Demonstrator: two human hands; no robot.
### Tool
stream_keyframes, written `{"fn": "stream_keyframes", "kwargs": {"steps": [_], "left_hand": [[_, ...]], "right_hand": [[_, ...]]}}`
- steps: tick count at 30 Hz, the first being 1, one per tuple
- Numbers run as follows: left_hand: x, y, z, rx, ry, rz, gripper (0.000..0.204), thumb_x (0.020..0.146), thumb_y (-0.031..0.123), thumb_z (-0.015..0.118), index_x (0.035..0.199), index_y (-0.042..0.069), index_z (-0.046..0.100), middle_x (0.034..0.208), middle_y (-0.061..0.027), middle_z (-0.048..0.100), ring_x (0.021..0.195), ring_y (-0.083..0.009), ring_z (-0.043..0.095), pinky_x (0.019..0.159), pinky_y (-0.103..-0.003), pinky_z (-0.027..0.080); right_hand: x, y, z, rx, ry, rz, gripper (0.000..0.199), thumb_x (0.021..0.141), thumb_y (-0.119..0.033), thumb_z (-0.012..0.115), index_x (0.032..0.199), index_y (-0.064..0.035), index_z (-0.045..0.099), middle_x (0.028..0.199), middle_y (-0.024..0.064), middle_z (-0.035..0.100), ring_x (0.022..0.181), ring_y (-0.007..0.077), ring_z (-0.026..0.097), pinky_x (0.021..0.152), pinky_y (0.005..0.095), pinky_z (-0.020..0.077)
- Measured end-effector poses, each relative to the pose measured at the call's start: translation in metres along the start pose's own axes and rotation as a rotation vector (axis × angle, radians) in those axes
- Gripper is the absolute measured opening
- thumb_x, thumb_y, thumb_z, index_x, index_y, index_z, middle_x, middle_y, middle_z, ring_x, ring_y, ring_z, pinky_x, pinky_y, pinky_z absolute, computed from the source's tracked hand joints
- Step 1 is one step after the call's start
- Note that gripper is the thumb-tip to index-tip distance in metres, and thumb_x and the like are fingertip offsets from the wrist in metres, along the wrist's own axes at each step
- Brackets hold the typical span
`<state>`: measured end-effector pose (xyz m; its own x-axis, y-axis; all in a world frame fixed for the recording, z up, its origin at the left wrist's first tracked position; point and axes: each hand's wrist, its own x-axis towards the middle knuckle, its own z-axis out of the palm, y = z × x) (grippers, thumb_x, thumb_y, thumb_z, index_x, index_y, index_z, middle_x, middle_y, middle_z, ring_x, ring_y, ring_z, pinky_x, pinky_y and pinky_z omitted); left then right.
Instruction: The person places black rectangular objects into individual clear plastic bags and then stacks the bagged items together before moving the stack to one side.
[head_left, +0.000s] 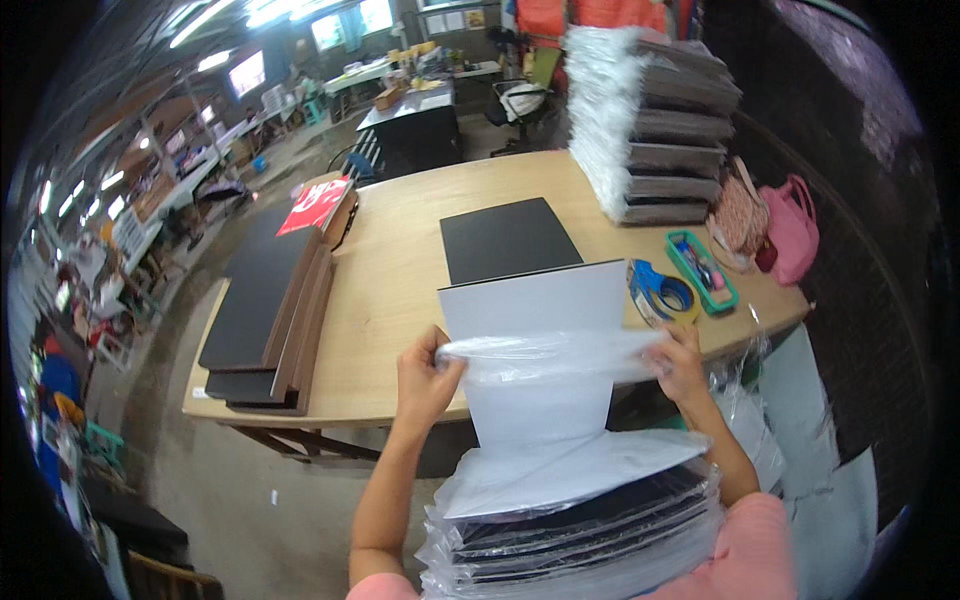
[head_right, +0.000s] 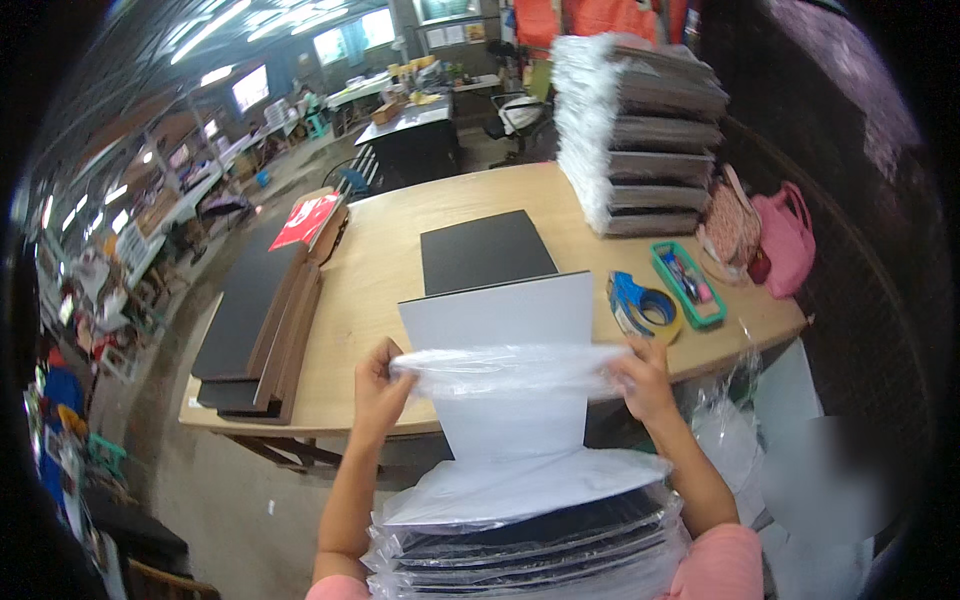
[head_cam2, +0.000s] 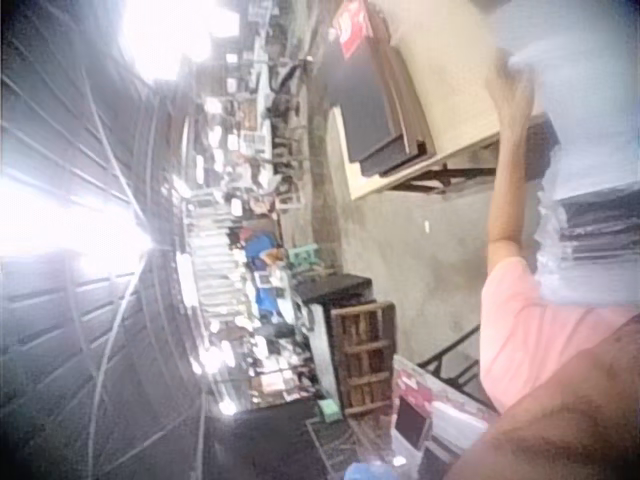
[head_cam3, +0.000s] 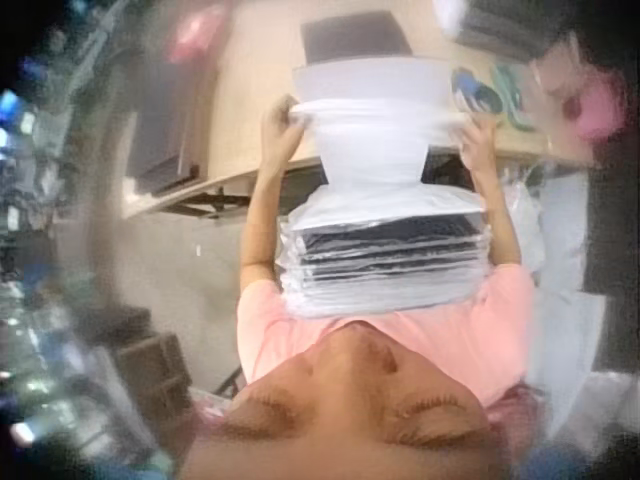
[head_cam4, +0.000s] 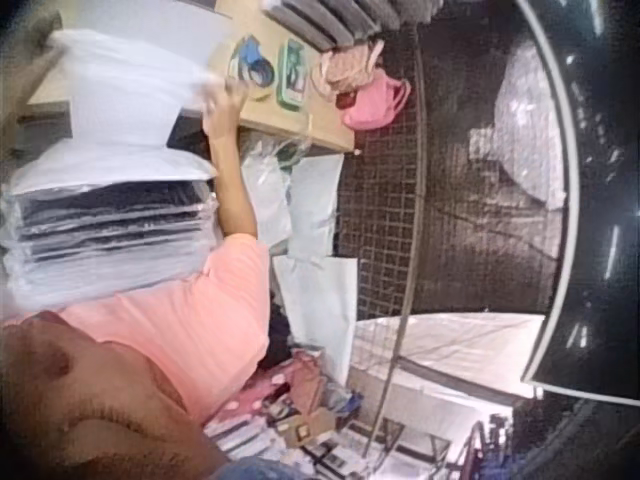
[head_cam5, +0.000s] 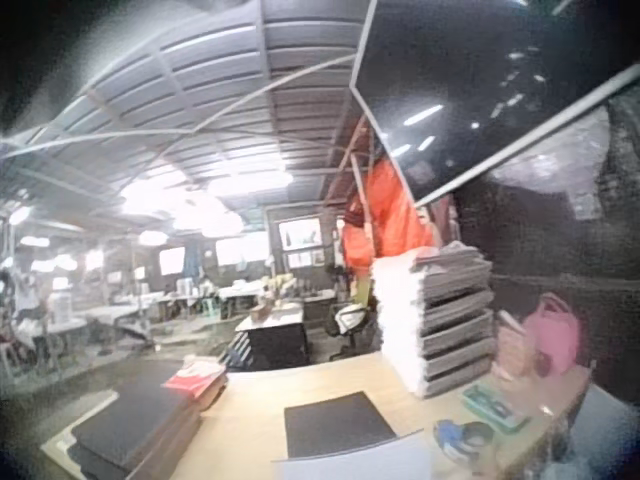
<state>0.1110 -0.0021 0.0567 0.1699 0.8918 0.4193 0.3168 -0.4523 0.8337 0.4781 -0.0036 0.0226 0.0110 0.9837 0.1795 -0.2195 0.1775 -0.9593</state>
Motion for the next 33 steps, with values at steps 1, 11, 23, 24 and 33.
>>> {"fn": "stream_keyframes", "kwargs": {"steps": [1, 11, 23, 24, 33], "left_hand": [[0.009, -0.003, 0.007, 0.371, 0.157, -0.096, 0.060, 0.073, 0.003, 0.067, 0.129, 0.012, 0.051, 0.091, -0.0075, 0.054, 0.066, -0.0201, 0.054, 0.059, -0.036, 0.044], [-0.017, 0.047, 0.018, 0.860, 0.292, 0.220, 0.041, 0.071, 0.000, 0.064, 0.109, 0.016, 0.067, 0.098, -0.0077, 0.050, 0.067, -0.0168, 0.055, 0.051, -0.028, 0.042], [-0.028, -0.060, -0.029, -0.869, -0.323, -1.116, 0.015, 0.089, 0.019, 0.057, 0.097, 0.007, 0.061, 0.074, -0.0004, 0.060, 0.059, -0.0096, 0.055, 0.048, -0.024, 0.044], [-0.043, -0.086, -0.030, -0.930, -0.347, -1.180, 0.013, 0.088, 0.019, 0.058, 0.095, 0.009, 0.061, 0.073, 0.0000, 0.059, 0.056, -0.0088, 0.054, 0.046, -0.023, 0.043], [-0.182, -0.184, 0.013, -1.051, -0.225, -1.408, 0.022, 0.082, 0.017, 0.065, 0.099, 0.003, 0.060, 0.079, -0.0059, 0.061, 0.065, -0.0135, 0.059, 0.058, -0.026, 0.049]], "right_hand": [[0.012, -0.003, 0.009, -0.445, 0.129, -0.105, 0.012, 0.071, -0.007, 0.057, 0.079, 0.0003, 0.062, 0.072, 0.0095, 0.055, 0.059, 0.0225, 0.056, 0.050, 0.0304, 0.0441], [0.016, -0.030, 0.028, -0.776, 0.205, -0.642, 0.034, 0.067, -0.001, 0.061, 0.100, -0.0043, 0.066, 0.095, 0.0139, 0.059, 0.075, 0.0253, 0.060, 0.065, 0.0337, 0.0490], [-0.011, 0.027, -0.027, 0.285, -0.372, 0.576, 0.027, 0.076, -0.019, 0.069, 0.095, 0.0007, 0.067, 0.086, 0.0079, 0.066, 0.083, 0.0165, 0.060, 0.078, 0.0301, 0.0436], [-0.021, 0.040, -0.029, 0.338, -0.385, 0.490, 0.028, 0.075, -0.019, 0.069, 0.095, 0.0011, 0.067, 0.088, 0.0084, 0.066, 0.084, 0.0167, 0.060, 0.080, 0.0293, 0.0436], [-0.071, 0.127, -0.048, -0.117, -0.241, 0.607, 0.013, 0.073, -0.014, 0.068, 0.076, -0.0012, 0.069, 0.067, 0.0032, 0.063, 0.059, 0.0118, 0.056, 0.055, 0.0265, 0.0449]]}}
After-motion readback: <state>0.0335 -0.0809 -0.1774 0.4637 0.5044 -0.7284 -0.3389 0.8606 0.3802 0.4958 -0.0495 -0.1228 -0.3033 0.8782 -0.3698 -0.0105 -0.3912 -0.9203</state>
